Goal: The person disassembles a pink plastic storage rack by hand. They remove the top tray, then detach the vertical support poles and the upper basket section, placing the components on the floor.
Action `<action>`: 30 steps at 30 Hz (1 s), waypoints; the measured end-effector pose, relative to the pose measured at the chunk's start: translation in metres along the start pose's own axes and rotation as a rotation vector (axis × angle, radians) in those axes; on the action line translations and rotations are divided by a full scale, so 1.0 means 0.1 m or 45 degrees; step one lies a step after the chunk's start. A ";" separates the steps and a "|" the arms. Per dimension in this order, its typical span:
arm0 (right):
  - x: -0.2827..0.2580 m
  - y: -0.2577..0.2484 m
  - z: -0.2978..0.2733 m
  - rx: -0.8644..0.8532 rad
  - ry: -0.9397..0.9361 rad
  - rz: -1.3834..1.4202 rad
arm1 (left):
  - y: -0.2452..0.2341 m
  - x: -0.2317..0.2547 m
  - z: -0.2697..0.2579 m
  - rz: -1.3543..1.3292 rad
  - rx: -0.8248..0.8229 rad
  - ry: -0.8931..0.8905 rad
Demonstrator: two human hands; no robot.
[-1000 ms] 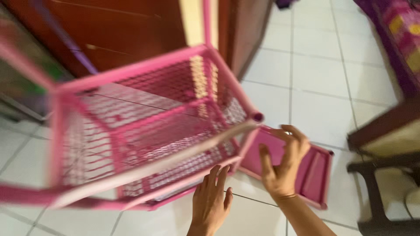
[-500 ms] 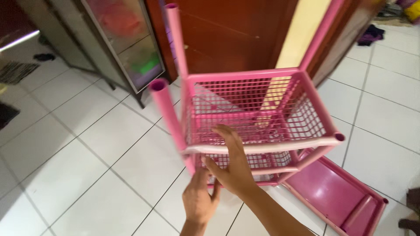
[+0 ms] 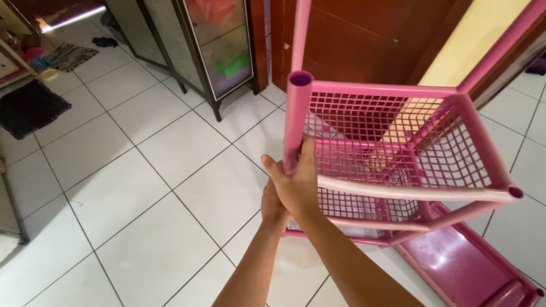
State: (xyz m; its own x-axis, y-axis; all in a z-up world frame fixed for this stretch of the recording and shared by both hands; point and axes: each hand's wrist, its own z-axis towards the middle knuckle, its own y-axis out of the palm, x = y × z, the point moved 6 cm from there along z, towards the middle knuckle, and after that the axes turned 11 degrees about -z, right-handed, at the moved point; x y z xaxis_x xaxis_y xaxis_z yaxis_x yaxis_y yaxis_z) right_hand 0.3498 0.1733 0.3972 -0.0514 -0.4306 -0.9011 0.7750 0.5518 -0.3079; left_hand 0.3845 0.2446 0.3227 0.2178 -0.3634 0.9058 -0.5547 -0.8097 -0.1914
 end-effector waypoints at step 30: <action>0.49 0.05 0.59 -0.689 0.222 0.548 | 0.37 -0.49 0.79 -0.663 -0.417 0.418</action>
State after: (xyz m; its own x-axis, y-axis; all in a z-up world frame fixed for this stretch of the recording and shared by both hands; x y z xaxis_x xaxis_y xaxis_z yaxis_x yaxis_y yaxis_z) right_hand 0.3882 0.1125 0.3696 0.0539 0.0004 -0.9985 0.3300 0.9438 0.0182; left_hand 0.4169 0.1959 0.2409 0.2960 0.2348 0.9259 -0.6689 -0.6411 0.3764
